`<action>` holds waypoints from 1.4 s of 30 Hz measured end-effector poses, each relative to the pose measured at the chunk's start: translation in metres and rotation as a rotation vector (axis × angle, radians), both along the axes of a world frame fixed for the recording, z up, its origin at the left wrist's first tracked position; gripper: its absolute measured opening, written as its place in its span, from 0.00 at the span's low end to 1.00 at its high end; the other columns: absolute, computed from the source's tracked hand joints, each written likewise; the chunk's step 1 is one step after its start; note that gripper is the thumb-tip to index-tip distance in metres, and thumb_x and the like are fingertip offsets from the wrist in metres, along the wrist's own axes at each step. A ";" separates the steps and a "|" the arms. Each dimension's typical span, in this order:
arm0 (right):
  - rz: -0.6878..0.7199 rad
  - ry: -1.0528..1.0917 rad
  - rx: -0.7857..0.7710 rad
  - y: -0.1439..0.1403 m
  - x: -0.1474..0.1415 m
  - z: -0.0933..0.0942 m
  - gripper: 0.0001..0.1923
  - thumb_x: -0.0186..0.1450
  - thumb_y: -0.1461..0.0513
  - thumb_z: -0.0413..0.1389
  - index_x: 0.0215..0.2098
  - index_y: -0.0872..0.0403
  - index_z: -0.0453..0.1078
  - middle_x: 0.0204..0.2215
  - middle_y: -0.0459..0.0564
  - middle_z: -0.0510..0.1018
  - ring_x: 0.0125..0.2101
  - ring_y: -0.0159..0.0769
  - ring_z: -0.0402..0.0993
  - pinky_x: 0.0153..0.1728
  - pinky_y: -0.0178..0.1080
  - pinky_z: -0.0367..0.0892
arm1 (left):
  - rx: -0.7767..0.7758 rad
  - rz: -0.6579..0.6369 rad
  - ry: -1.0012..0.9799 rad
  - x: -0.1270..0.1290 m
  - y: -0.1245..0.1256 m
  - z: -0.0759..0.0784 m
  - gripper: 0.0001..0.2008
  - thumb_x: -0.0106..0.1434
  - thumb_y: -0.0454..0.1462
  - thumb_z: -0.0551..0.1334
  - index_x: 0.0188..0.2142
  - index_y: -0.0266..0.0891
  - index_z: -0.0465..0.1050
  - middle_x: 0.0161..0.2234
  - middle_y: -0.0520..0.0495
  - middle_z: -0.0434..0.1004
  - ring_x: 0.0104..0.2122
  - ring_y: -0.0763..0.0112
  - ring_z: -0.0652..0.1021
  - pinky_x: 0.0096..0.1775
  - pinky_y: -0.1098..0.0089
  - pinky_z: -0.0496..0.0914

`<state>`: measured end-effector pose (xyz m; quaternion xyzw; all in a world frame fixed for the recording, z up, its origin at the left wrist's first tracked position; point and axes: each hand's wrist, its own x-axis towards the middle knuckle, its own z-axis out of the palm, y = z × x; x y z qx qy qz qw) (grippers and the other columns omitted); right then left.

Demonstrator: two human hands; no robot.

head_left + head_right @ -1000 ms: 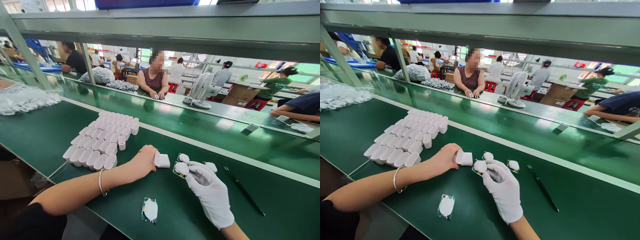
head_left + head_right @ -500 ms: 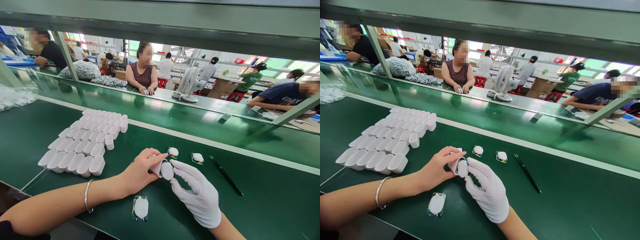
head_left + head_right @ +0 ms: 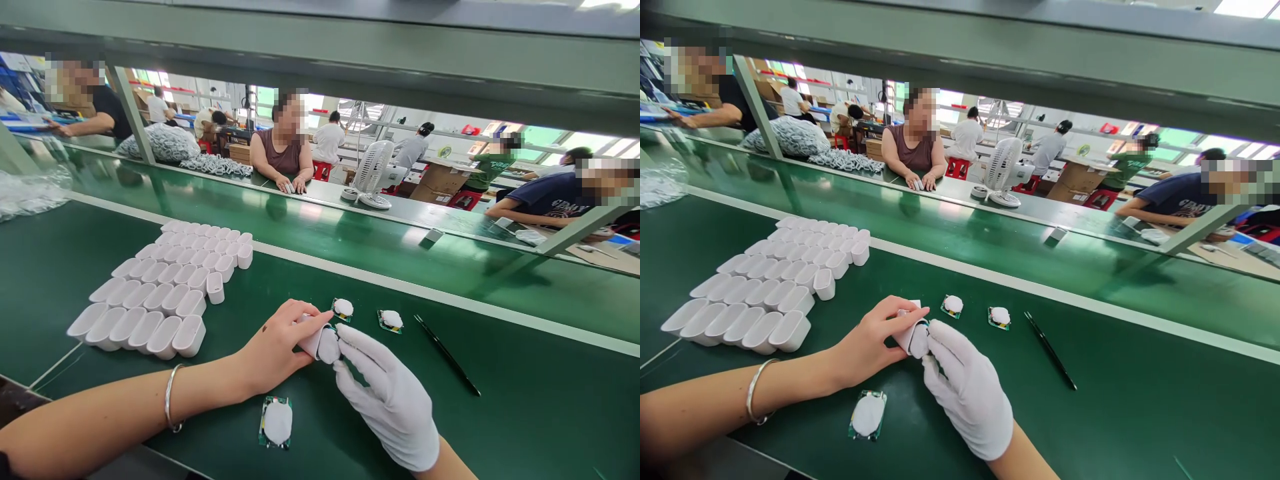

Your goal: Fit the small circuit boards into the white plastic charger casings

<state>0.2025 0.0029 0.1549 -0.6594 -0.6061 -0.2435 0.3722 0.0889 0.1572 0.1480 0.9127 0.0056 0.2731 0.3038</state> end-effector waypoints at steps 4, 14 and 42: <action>-0.018 0.005 -0.038 -0.001 -0.002 0.003 0.16 0.61 0.68 0.52 0.45 0.49 0.71 0.41 0.48 0.78 0.33 0.36 0.78 0.35 0.34 0.78 | -0.029 -0.009 0.040 0.000 -0.001 0.000 0.34 0.51 0.23 0.61 0.56 0.48 0.62 0.49 0.46 0.69 0.50 0.63 0.70 0.50 0.62 0.70; 0.035 0.099 -0.084 0.001 -0.001 0.004 0.15 0.61 0.69 0.50 0.44 0.50 0.70 0.37 0.48 0.79 0.34 0.36 0.78 0.36 0.34 0.78 | -0.159 0.002 0.102 0.003 -0.001 -0.001 0.31 0.52 0.26 0.65 0.54 0.49 0.66 0.49 0.47 0.69 0.50 0.62 0.71 0.51 0.62 0.70; 0.397 1.377 -0.355 0.007 0.000 0.017 0.23 0.57 0.56 0.61 0.49 0.53 0.70 0.42 0.54 0.78 0.41 0.45 0.75 0.40 0.45 0.74 | -0.083 -0.254 0.018 0.000 -0.005 0.007 0.32 0.53 0.33 0.68 0.56 0.46 0.63 0.49 0.47 0.73 0.50 0.61 0.67 0.56 0.57 0.62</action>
